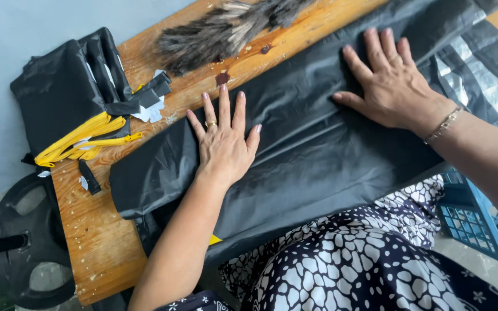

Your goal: The person folds a black plastic shipping bag around an item on a wooden table, smoothing the surface and securing the edges to create a compact package.

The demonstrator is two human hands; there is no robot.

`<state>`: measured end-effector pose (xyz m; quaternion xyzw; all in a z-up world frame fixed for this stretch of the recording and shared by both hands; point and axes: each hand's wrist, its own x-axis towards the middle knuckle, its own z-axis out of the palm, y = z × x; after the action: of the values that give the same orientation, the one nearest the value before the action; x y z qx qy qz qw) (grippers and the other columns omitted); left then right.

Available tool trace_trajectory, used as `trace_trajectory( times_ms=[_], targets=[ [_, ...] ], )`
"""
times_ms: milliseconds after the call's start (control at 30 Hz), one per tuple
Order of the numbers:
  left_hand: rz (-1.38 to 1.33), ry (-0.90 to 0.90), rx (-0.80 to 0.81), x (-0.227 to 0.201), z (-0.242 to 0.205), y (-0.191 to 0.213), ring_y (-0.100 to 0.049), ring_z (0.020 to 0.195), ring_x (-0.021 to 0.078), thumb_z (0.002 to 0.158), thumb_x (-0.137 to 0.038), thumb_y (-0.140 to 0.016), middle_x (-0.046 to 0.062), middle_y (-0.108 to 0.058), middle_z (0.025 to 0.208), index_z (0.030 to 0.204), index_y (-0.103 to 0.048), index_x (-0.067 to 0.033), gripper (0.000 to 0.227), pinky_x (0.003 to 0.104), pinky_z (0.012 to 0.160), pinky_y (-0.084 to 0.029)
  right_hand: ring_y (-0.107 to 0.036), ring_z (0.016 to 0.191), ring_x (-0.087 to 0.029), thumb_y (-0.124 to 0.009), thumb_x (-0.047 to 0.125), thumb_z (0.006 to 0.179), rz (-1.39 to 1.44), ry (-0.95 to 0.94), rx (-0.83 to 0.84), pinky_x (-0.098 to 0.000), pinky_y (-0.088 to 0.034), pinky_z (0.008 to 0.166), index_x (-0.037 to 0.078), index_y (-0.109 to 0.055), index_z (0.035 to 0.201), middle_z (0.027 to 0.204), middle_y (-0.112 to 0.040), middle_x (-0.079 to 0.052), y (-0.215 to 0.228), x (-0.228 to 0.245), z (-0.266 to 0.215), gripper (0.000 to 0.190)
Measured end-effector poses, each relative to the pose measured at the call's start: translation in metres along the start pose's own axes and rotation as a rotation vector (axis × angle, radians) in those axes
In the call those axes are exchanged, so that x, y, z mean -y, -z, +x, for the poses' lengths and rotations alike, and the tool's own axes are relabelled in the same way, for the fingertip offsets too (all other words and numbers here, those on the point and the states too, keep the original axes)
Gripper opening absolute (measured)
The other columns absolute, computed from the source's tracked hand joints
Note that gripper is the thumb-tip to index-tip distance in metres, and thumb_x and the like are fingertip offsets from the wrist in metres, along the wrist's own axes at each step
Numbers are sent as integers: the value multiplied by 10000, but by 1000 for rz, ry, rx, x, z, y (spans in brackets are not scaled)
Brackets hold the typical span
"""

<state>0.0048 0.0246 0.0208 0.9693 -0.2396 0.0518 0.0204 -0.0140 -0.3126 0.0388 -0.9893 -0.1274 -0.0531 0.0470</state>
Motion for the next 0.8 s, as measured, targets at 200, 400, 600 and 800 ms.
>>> trace_trajectory(
  times_ms=[200,400,600,800],
  targets=[
    [45,-19,-33,0,9,-2,-96,1535,547,1057,-515,-453,203,-91,1705,1647,-263,-115,738,783,1163,-77,-531,1344,-509,-791,251,852,186,402,-268,-563,-423,1150,-62,-677,1269,1437,-548,-349,14,77,-2,533],
    [37,-60,-127,10,15,-7,-122,1541,541,1066,-510,-543,250,-106,1685,1645,-313,-109,740,764,1194,-127,-612,1312,-376,-592,286,1031,79,486,-271,-476,-464,1162,49,-691,1275,1376,-638,-222,-18,92,-8,354],
    [-104,-210,10,-13,28,21,-351,1450,537,1020,-381,-565,241,-239,1633,1369,-552,13,526,738,1133,-280,-642,1280,-348,-662,262,993,78,471,-287,-466,-483,1156,63,-706,1279,1340,-653,-192,-28,75,19,351],
    [-148,-258,39,-14,7,4,-317,1479,518,1005,-322,-595,267,-331,1607,1465,-510,-34,550,659,1186,-279,-609,1357,-365,-679,211,997,91,424,-273,-485,-446,1202,48,-697,1302,1394,-648,-206,-17,78,8,346]
  ],
)
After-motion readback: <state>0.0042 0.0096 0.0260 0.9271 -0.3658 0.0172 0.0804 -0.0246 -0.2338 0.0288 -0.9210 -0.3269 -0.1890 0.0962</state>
